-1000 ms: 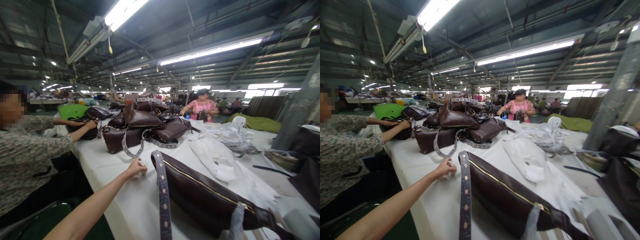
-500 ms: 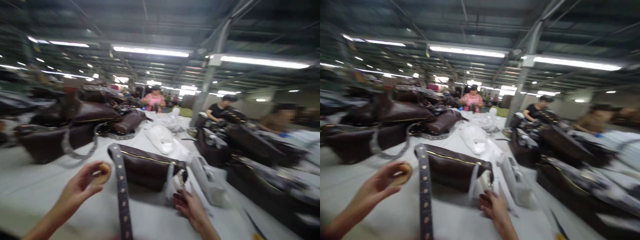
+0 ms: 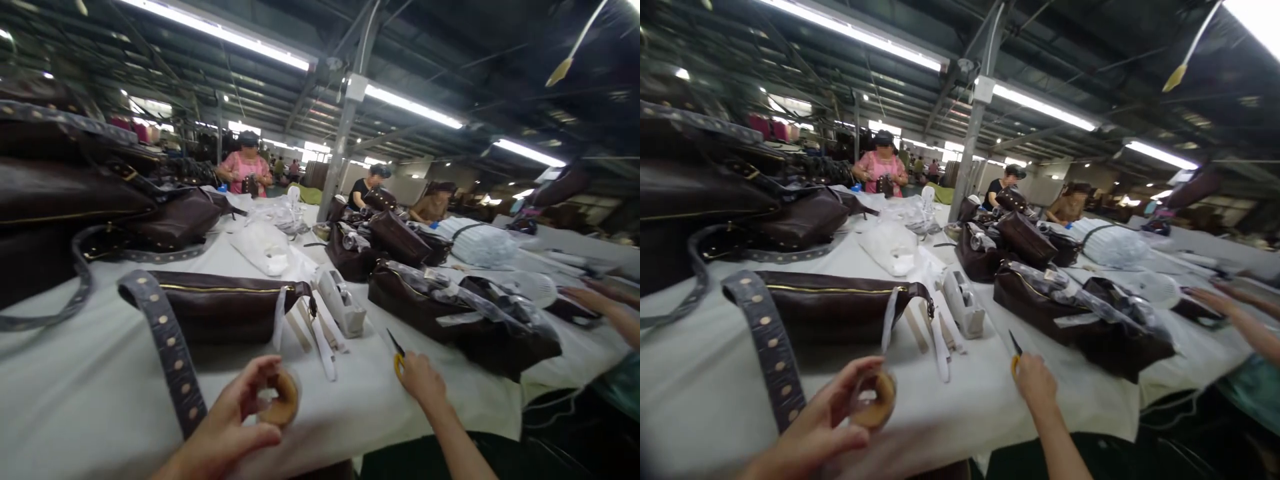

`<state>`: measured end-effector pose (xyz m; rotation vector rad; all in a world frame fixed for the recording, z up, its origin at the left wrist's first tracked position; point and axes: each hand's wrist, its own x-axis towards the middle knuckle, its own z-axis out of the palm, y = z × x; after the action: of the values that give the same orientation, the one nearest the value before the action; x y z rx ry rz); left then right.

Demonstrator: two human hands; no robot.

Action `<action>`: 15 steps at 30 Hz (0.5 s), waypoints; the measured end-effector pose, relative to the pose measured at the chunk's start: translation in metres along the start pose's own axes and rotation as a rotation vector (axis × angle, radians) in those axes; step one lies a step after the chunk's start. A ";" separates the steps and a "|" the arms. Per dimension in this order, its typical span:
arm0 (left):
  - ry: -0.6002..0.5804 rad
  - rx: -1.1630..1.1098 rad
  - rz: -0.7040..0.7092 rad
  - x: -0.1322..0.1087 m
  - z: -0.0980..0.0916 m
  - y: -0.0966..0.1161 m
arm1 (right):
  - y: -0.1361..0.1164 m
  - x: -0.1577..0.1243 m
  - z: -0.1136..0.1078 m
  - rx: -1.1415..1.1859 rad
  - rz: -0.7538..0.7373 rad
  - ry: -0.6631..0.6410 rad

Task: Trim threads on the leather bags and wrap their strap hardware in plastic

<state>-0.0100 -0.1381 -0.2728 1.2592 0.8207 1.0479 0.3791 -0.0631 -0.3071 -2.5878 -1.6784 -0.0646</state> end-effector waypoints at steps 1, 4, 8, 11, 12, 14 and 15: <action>-0.036 -0.049 0.002 0.006 0.007 -0.001 | 0.000 0.004 0.002 0.000 0.000 -0.007; -0.090 -0.140 -0.009 0.021 0.026 -0.005 | 0.009 0.010 -0.001 0.018 0.027 -0.035; -0.122 -0.174 -0.046 0.031 0.044 -0.003 | 0.047 -0.014 -0.009 0.400 0.099 0.002; -0.176 -0.238 -0.078 0.037 0.058 -0.001 | 0.074 -0.064 -0.008 1.197 0.121 -0.082; -0.192 -0.242 -0.084 0.038 0.063 -0.001 | 0.079 -0.084 -0.008 1.375 0.097 -0.185; -0.198 -0.201 -0.084 0.041 0.074 -0.001 | 0.081 -0.123 -0.011 1.576 0.043 -0.378; -0.188 -0.156 -0.079 0.042 0.080 -0.001 | 0.079 -0.139 -0.015 1.585 -0.005 -0.460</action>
<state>0.0780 -0.1262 -0.2594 1.1637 0.6276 0.8969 0.3944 -0.2234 -0.3028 -1.3349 -0.9466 1.3095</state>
